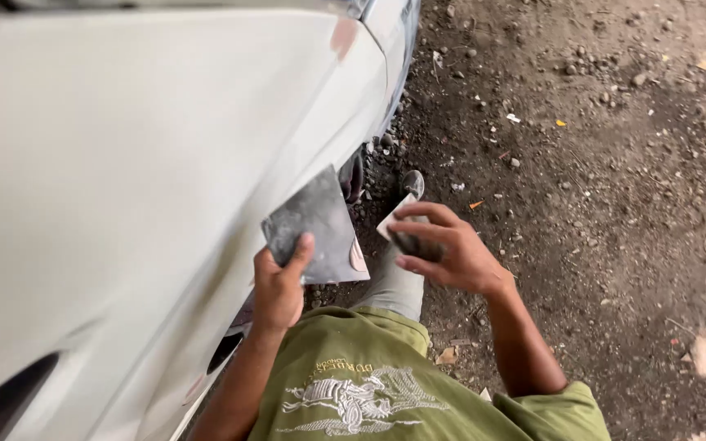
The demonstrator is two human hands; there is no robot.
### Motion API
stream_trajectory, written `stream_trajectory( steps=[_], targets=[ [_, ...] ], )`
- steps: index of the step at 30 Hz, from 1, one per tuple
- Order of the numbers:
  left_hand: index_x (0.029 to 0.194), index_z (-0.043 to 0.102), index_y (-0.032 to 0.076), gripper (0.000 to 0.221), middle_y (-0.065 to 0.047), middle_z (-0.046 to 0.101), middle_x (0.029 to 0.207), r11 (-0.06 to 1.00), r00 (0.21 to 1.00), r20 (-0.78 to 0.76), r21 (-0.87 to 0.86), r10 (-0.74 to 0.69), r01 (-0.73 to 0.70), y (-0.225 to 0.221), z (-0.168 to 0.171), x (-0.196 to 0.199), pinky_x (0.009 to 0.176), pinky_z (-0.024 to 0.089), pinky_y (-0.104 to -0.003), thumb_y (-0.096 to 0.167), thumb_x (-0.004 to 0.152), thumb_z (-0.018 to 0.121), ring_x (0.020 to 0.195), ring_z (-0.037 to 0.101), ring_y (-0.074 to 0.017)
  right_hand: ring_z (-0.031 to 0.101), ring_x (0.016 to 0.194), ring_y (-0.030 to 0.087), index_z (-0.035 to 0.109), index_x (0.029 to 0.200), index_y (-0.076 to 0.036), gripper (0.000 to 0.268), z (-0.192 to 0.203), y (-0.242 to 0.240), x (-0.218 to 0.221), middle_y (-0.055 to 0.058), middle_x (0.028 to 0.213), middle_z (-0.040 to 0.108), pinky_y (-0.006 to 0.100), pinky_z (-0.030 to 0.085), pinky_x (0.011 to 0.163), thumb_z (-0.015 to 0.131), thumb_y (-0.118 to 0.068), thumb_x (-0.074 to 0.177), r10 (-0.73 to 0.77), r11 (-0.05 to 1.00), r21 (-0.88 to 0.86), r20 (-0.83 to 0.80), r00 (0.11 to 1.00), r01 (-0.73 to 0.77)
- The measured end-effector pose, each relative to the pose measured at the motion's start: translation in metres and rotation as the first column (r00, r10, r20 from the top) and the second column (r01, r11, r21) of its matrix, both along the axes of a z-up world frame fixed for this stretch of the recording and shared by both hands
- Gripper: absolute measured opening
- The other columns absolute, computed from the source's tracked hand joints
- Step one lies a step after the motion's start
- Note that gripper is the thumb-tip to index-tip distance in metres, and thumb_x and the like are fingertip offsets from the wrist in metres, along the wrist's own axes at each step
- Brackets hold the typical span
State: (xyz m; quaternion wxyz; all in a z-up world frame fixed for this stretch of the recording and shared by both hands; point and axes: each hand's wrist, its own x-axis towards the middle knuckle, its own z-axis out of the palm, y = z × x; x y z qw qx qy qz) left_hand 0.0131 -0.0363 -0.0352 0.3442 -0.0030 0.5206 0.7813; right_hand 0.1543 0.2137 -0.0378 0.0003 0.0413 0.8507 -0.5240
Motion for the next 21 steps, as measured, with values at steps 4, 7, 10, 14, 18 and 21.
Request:
stream_trajectory(
  steps=[4,7,10,14,18,21],
  targets=[
    [0.087,0.068,0.004,0.031,-0.006,0.064,0.067,0.786,0.841,-0.376,-0.612,-0.389,0.090,-0.022,-0.004,0.030,0.051,0.044,-0.035,0.030,0.105,0.063,0.054,0.053,-0.0181,0.054,0.140,0.032,0.070,0.132,-0.014,0.054,0.012,-0.073,0.022,0.011,0.144,0.061,0.050,0.044,0.118,0.085,-0.032,0.084,-0.168,0.954,0.200,-0.265,0.950,0.225],
    [0.093,0.069,0.005,0.029,-0.006,0.070,0.072,0.896,0.616,-0.706,-0.444,-0.350,0.000,-0.035,0.009,0.048,0.052,0.051,-0.033,0.028,0.106,0.058,0.058,0.065,-0.0169,0.053,0.138,0.030,0.072,0.126,-0.020,0.049,0.003,-0.128,0.034,0.008,0.139,0.062,0.050,0.043,0.119,0.086,-0.034,0.082,-0.083,0.954,0.235,-0.387,0.918,0.185],
    [0.087,0.066,0.000,0.033,-0.014,0.065,0.070,0.846,0.567,-0.725,-0.526,-0.391,-0.089,-0.059,0.006,0.061,0.057,0.048,-0.039,0.026,0.107,0.060,0.060,0.063,-0.0254,0.055,0.136,0.031,0.072,0.128,-0.017,0.051,-0.002,-0.147,0.054,0.009,0.137,0.063,0.047,0.046,0.116,0.085,-0.031,0.080,-0.071,0.987,0.118,-0.264,0.962,0.105],
    [0.095,0.069,-0.002,0.031,-0.014,0.069,0.076,0.901,0.524,-0.814,-0.395,-0.251,-0.182,-0.079,-0.001,0.069,0.059,0.051,-0.039,0.025,0.106,0.060,0.064,0.068,-0.0266,0.058,0.131,0.028,0.075,0.125,-0.018,0.049,-0.011,-0.145,0.073,0.008,0.134,0.064,0.045,0.047,0.112,0.084,-0.024,0.078,0.026,0.986,0.167,0.000,1.000,-0.026],
    [0.085,0.071,0.001,0.030,-0.010,0.070,0.074,0.845,0.865,-0.483,-0.512,-0.137,-0.152,-0.100,-0.073,0.081,0.058,0.046,-0.041,0.024,0.104,0.069,0.063,0.061,-0.0262,0.052,0.142,0.031,0.070,0.128,-0.015,0.050,0.022,-0.149,0.081,0.010,0.143,0.060,0.052,0.044,0.120,0.085,-0.020,0.081,0.071,0.997,0.000,-0.353,0.933,-0.075],
    [0.099,0.066,0.000,0.024,-0.007,0.068,0.092,0.998,0.999,-0.037,-0.063,0.027,-0.029,-0.128,-0.090,0.096,0.069,0.051,-0.036,0.019,0.107,0.079,0.082,0.061,-0.0196,0.051,0.142,0.030,0.071,0.127,-0.017,0.051,0.016,-0.168,0.086,0.009,0.141,0.059,0.052,0.047,0.116,0.089,-0.021,0.079,0.084,0.995,-0.028,-0.345,0.935,-0.100]
  ],
)
